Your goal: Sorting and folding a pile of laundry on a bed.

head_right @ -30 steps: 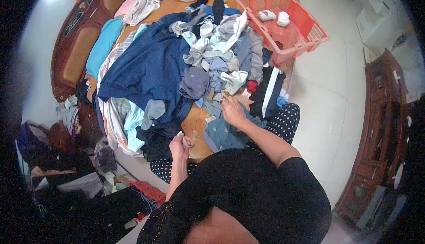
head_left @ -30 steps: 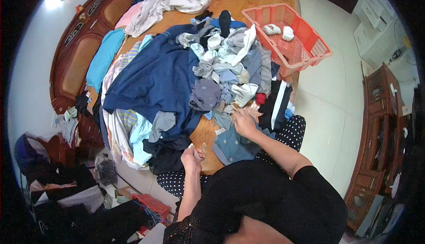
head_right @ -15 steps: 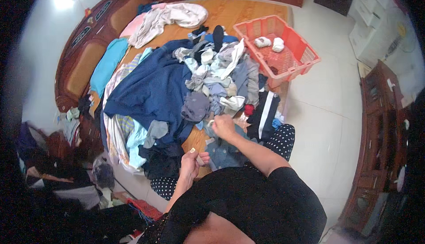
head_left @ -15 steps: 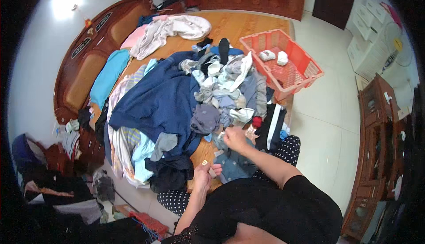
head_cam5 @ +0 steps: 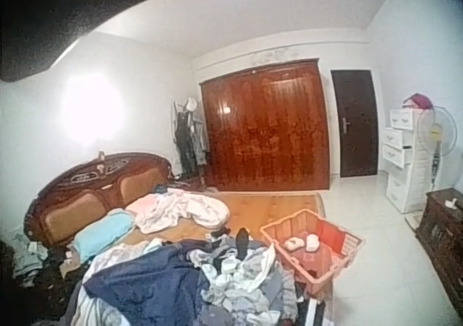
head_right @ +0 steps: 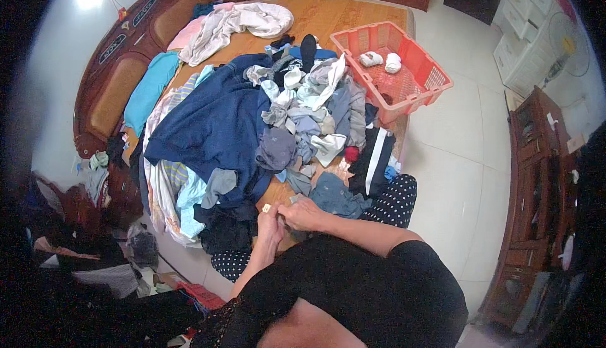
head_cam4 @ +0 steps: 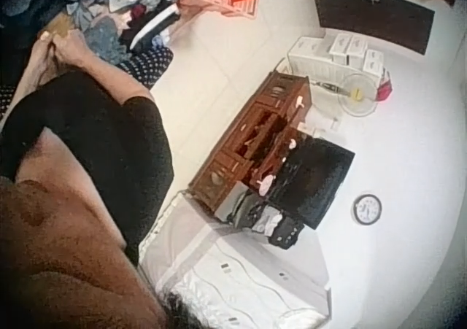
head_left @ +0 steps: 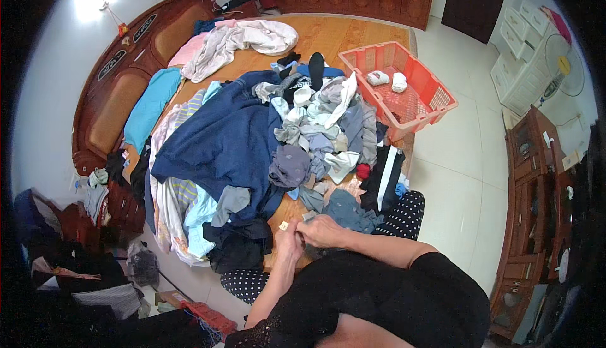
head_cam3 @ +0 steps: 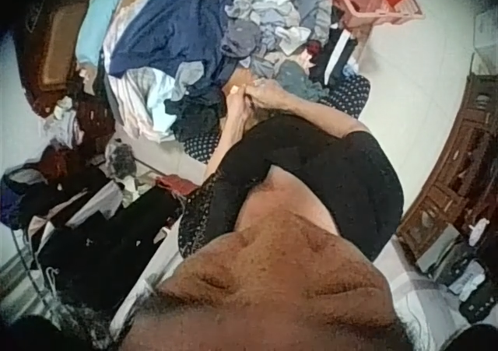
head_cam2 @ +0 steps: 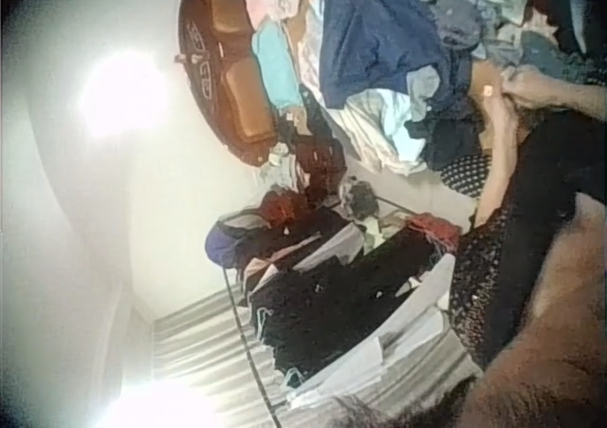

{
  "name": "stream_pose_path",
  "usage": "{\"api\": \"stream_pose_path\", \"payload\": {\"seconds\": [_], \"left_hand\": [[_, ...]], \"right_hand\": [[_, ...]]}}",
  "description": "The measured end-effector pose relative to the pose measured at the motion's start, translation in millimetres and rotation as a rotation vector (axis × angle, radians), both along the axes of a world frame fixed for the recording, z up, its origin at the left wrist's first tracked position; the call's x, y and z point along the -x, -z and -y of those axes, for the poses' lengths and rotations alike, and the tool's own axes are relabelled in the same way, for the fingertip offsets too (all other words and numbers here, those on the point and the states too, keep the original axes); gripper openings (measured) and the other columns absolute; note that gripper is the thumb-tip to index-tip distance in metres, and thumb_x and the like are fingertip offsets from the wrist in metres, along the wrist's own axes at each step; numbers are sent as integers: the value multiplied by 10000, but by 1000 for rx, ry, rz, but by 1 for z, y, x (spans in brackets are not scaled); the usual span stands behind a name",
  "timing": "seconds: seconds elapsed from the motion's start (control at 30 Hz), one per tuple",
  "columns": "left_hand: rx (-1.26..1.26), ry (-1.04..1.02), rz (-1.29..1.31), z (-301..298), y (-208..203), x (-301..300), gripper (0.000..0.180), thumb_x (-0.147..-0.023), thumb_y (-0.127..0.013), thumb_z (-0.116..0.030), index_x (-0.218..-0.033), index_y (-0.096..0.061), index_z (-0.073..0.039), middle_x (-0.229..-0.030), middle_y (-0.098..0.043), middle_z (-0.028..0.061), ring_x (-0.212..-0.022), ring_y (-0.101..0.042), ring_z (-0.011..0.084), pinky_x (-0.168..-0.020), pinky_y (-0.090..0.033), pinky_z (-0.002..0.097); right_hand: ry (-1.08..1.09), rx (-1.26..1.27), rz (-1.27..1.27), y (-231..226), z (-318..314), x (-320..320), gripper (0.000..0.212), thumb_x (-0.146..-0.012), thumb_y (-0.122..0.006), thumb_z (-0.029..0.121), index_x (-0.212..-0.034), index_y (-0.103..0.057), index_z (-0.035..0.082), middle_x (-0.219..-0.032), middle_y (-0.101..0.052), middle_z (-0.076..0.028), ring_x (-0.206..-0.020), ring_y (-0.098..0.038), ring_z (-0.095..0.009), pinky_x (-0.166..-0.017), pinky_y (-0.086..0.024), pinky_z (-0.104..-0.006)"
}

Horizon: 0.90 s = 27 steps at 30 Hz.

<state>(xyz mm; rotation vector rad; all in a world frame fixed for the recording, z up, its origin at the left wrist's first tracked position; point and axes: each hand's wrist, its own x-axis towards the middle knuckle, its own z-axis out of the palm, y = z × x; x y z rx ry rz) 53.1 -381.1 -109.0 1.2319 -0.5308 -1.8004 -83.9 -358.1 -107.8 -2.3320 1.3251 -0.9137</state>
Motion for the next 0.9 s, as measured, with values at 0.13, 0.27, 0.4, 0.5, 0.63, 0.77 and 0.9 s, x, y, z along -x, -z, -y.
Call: {"api": "stream_pose_path", "payload": {"seconds": [0.13,0.27,0.4,0.5,0.63,0.77,0.9], "left_hand": [[48,-99,-8,3,-5,-4,157,-892,-540,-109,-818,-572,26,-762,-610,116,-682,-595,198,-583,-479,307],[183,-71,72,0,-32,5,199,-924,-480,-133,-874,-555,45,-747,-622,140,-611,-602,224,-582,-494,330],[240,-20,-126,-2,-53,5,210,-932,-486,-184,-917,-547,17,-673,-587,110,-585,-581,210,-566,-491,313],[234,-5,-211,1,-70,15,214,-949,-451,-240,-893,-506,-41,-621,-493,47,-542,-492,178,-535,-434,323],[180,-57,-319,25,-79,8,233,-954,-436,-298,-857,-475,-90,-590,-386,0,-505,-361,137,-517,-360,305],[175,-60,-363,41,-84,4,227,-954,-433,-306,-838,-471,-114,-595,-342,-13,-524,-316,124,-534,-326,286],[187,-69,-436,54,-79,-10,218,-950,-438,-296,-844,-478,-110,-616,-368,-6,-562,-348,139,-599,-347,304]], "right_hand": [[-35,-131,-53,-17,-9,0,154,-719,-612,126,-792,-502,47,-645,-569,-153,-667,-605,-336,-569,-449,-457],[157,-125,240,-12,-5,7,379,-724,-654,219,-980,-468,10,-955,-552,-197,-985,-539,-347,-802,-425,-430],[96,-356,635,-16,2,10,699,-736,-680,316,-1237,-336,-30,-1126,-527,-206,-1099,-507,-306,-915,-394,-386],[-93,-515,710,-26,1,6,523,-825,-629,296,-1185,-430,-27,-1064,-563,-134,-1020,-537,-232,-874,-425,-361],[-243,-1072,947,-31,-7,2,252,-894,-553,247,-946,-548,0,-709,-541,-27,-642,-530,-109,-650,-476,-276],[-272,-1224,1151,-30,-14,9,208,-910,-521,217,-910,-547,10,-639,-521,-21,-564,-525,-109,-587,-478,-282],[-314,-1348,1403,-36,-24,23,193,-873,-546,145,-1020,-534,21,-785,-589,-60,-675,-620,-154,-583,-536,-320]]}}
